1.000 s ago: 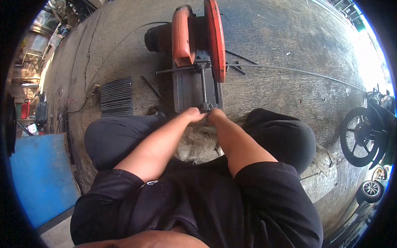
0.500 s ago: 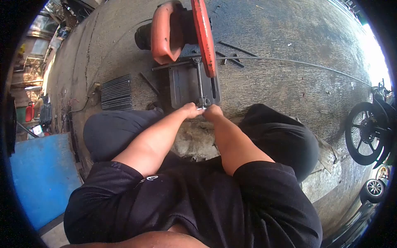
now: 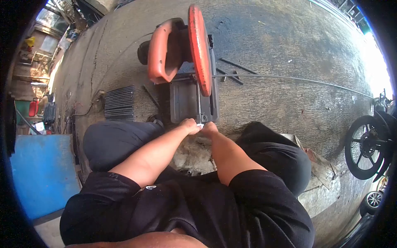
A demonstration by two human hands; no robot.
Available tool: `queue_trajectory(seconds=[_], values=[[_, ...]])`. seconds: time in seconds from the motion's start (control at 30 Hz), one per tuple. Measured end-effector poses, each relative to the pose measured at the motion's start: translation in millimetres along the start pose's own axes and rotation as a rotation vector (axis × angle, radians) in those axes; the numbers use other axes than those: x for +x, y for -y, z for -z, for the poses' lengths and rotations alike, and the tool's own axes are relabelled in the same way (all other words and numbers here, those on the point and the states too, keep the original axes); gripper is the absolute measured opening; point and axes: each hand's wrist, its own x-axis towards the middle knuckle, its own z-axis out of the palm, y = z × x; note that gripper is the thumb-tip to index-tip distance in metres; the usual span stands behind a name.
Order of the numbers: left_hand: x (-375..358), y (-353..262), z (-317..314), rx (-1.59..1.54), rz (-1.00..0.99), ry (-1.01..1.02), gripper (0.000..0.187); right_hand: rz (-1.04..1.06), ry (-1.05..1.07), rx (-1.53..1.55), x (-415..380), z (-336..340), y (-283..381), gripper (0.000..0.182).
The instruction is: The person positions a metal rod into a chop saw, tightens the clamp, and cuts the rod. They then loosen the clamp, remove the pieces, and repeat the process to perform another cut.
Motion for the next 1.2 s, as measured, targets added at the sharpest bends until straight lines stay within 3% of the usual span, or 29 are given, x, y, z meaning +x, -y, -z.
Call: queue_trajectory(seconds=[0.07, 0.13, 0.2, 0.3, 0.53, 0.6, 0.67, 0.73, 0.8, 0.83, 0.9, 0.93, 0.97, 1.0, 1.03, 1.07, 1.1, 1.13, 1.2], values=[[3, 2, -3, 0.011, 0.020, -0.008, 0.051, 0.028, 0.030, -0.045, 10, -5, -5, 0.054], [0, 6, -3, -0.063, 0.000, -0.032, 0.052, -0.176, 0.176, -0.022, -3, 19, 14, 0.050], [-6, 7, 2, -0.096, -0.023, -0.061, 0.049, -0.175, 0.292, 0.026, -1, 41, 22, 0.049], [-20, 0, 21, -0.075, -0.067, -0.171, 0.041, -0.117, 0.494, -0.391, -15, 96, 44, 0.051], [-53, -17, 88, -0.133, -0.298, -0.393, 0.031, -0.059, 0.337, -0.237, -61, 189, 161, 0.039], [-90, -20, 117, -0.050, -0.466, -0.509, 0.031, -0.002, 0.364, -0.310, -93, 226, 195, 0.038], [-161, -29, 154, -0.115, -0.392, -0.335, 0.037, 0.075, 0.364, -0.350, -139, 263, 226, 0.035], [-180, -27, 170, -0.140, -0.490, -0.464, 0.045, 0.092, 0.327, -0.383, -146, 298, 241, 0.029], [-236, -33, 199, -0.234, -0.590, -0.697, 0.043, 0.227, 0.167, -0.529, -158, 330, 261, 0.026], [-244, -35, 212, -0.286, -0.643, -0.832, 0.039, 0.265, -0.010, -0.549, -159, 342, 271, 0.028], [-240, -41, 239, -0.418, -0.672, -1.184, 0.034, 0.351, -0.394, -0.545, -167, 354, 290, 0.034], [-228, -43, 257, -0.430, -0.671, -1.266, 0.033, 0.402, -0.601, -0.521, -169, 356, 298, 0.039], [-206, -45, 271, -0.398, -0.599, -1.395, 0.034, 0.404, -0.604, -0.520, -164, 355, 302, 0.039], [-176, -46, 283, -0.364, -0.522, -1.524, 0.035, 0.422, -0.767, -0.485, -154, 354, 305, 0.044], [-135, -47, 293, -0.363, -0.521, -1.528, 0.035, 0.438, -0.928, -0.448, -143, 352, 306, 0.049], [-91, -46, 302, -0.607, -0.483, -1.127, 0.038, 0.444, -0.930, -0.447, -134, 352, 309, 0.049], [-110, -49, 303, -0.817, -0.433, -0.710, 0.041, 0.303, -0.837, -0.436, -121, 352, 309, 0.059], [-128, -50, 290, -1.203, -0.620, -0.134, 0.037, 0.164, -0.741, -0.423, -103, 353, 308, 0.072], [-111, -51, 291, -1.251, -0.630, -0.262, 0.033, 0.084, -0.820, -0.512, -5, 365, 276, 0.078]])
